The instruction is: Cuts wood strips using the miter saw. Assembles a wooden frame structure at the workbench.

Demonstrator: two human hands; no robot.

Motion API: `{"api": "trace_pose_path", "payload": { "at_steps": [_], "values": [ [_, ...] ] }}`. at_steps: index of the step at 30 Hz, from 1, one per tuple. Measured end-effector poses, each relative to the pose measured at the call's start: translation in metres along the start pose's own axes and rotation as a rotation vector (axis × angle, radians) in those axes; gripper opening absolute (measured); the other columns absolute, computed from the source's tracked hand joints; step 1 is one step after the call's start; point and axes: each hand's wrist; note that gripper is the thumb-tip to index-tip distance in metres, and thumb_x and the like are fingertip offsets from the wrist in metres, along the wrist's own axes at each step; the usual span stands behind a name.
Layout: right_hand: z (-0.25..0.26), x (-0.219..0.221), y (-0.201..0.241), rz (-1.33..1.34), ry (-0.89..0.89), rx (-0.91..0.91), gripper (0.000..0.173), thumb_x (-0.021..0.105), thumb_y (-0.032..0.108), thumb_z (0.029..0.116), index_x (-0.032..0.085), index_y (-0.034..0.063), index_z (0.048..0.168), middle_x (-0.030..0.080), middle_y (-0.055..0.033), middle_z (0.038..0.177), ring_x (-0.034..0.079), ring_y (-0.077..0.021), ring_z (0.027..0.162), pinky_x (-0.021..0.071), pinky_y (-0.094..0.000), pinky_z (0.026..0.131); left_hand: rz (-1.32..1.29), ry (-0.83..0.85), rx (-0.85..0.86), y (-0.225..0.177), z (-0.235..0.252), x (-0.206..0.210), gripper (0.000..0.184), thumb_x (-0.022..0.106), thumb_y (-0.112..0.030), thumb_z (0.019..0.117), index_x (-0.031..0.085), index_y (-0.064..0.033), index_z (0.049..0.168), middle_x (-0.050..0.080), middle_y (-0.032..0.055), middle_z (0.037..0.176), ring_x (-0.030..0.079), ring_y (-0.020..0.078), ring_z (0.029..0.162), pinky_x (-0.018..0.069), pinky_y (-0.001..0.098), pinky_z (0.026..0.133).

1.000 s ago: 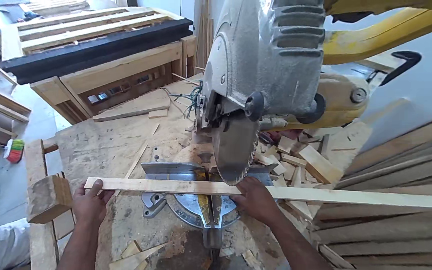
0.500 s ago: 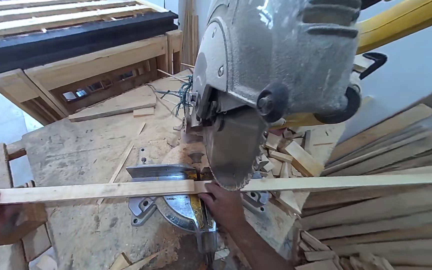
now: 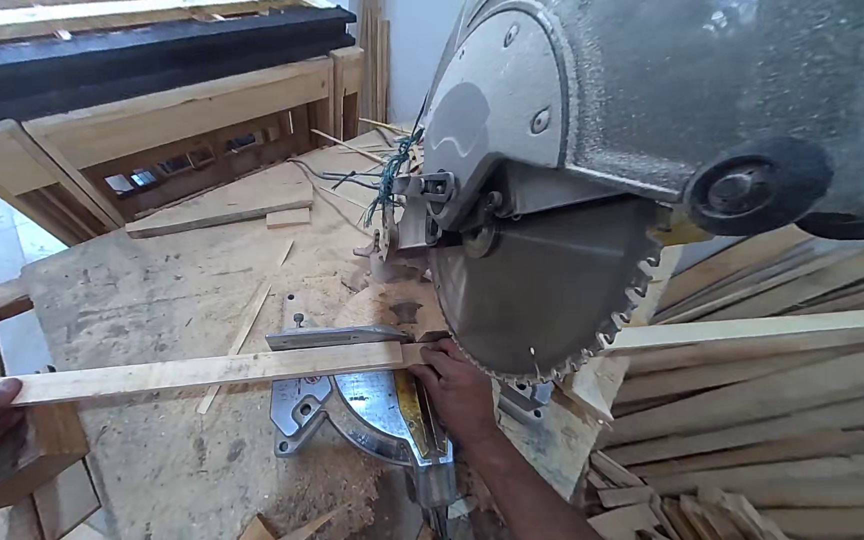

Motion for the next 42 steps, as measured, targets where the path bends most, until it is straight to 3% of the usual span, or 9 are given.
{"api": "trace_pose_path", "payload": {
  "at_steps": [4,9,12,17,24,28,32,37,42],
  "values": [
    [0.001,0.000,0.004,-0.033,0.018,0.021,0.033,0.069,0.048,0.0947,0.081,0.0202,0.106,0.075,-0.0029,0.113,0.070,-0.0240,0.107,0.0546,-0.0504,0.096,0.169,0.004,-0.011,-0.026,-0.039,0.003,0.030,0.053,-0.019,0.1069,0.055,0.0015,0.129,0.058,0.0087,0.100,0.054,0.0081,0.080,0.0483,0.0278,0.074],
    [0.003,-0.007,0.028,-0.078,0.089,0.047,0.035,0.069,0.050,0.0932,0.080,0.0229,0.112,0.072,-0.0096,0.119,0.067,-0.0306,0.113,0.0487,-0.0569,0.104,0.125,-0.003,-0.004,-0.017,-0.030,0.001,0.026,0.054,-0.021,0.1064,0.057,-0.0010,0.123,0.055,0.0043,0.090,0.052,0.0056,0.070,0.0470,0.0249,0.065],
    [0.007,-0.004,0.046,-0.002,0.053,0.019,0.028,0.074,0.044,0.0906,0.082,0.0191,0.100,0.075,-0.0052,0.110,0.067,-0.0283,0.111,0.0496,-0.0569,0.100,0.097,-0.024,0.003,-0.010,-0.024,-0.002,0.031,0.056,-0.021,0.1055,0.057,-0.0008,0.129,0.060,0.0104,0.105,0.055,0.0120,0.085,0.0486,0.0341,0.078],
    [0.006,0.006,0.040,-0.023,-0.088,-0.155,0.026,0.072,0.036,0.0934,0.078,0.0129,0.084,0.074,-0.0042,0.090,0.071,-0.0238,0.096,0.0589,-0.0417,0.086,0.098,-0.067,0.073,-0.006,-0.013,-0.003,0.036,0.061,-0.021,0.1037,0.057,0.0052,0.128,0.061,0.0194,0.114,0.058,0.0198,0.096,0.0493,0.0432,0.088],
    [0.008,0.013,0.034,-0.086,-0.128,-0.223,0.033,0.071,0.041,0.0927,0.074,0.0135,0.075,0.072,-0.0024,0.082,0.071,-0.0222,0.087,0.0582,-0.0419,0.077,0.014,-0.072,0.206,0.026,0.024,-0.005,0.031,0.064,-0.028,0.1016,0.063,-0.0017,0.118,0.062,0.0058,0.095,0.056,0.0070,0.076,0.0513,0.0316,0.074],
    [0.008,0.012,0.030,-0.013,-0.106,-0.214,0.030,0.073,0.040,0.0918,0.074,0.0142,0.075,0.073,-0.0020,0.086,0.070,-0.0229,0.092,0.0568,-0.0457,0.081,0.035,-0.081,0.191,0.025,0.021,-0.004,0.037,0.064,-0.033,0.1014,0.063,-0.0020,0.122,0.062,0.0083,0.096,0.055,0.0108,0.076,0.0506,0.0364,0.072],
    [0.010,0.011,0.033,0.009,-0.094,-0.200,0.030,0.073,0.039,0.0917,0.075,0.0146,0.075,0.073,-0.0007,0.086,0.070,-0.0210,0.092,0.0564,-0.0443,0.084,0.016,-0.098,0.244,0.039,0.037,-0.012,0.035,0.071,-0.027,0.0968,0.066,0.0010,0.118,0.067,0.0165,0.106,0.061,0.0207,0.090,0.0516,0.0487,0.085],
    [0.008,0.012,0.028,0.005,-0.104,-0.174,0.031,0.073,0.042,0.0912,0.074,0.0163,0.074,0.072,0.0007,0.086,0.068,-0.0196,0.091,0.0544,-0.0430,0.083,0.008,-0.048,0.189,0.027,0.021,-0.006,0.035,0.066,-0.032,0.1000,0.063,-0.0019,0.118,0.061,0.0046,0.091,0.055,0.0074,0.073,0.0511,0.0316,0.071],
    [0.010,0.011,0.030,0.030,-0.092,-0.143,0.030,0.075,0.042,0.0892,0.075,0.0170,0.074,0.072,0.0011,0.085,0.068,-0.0189,0.091,0.0545,-0.0433,0.085,-0.001,-0.093,0.142,0.025,0.014,-0.003,0.040,0.067,-0.034,0.0998,0.059,0.0027,0.115,0.056,0.0057,0.088,0.052,0.0088,0.070,0.0500,0.0323,0.069]
  ]
}}
Point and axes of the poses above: each hand's wrist, its own z-axis towards the middle knuckle, its own x-axis out of the palm, y = z × x
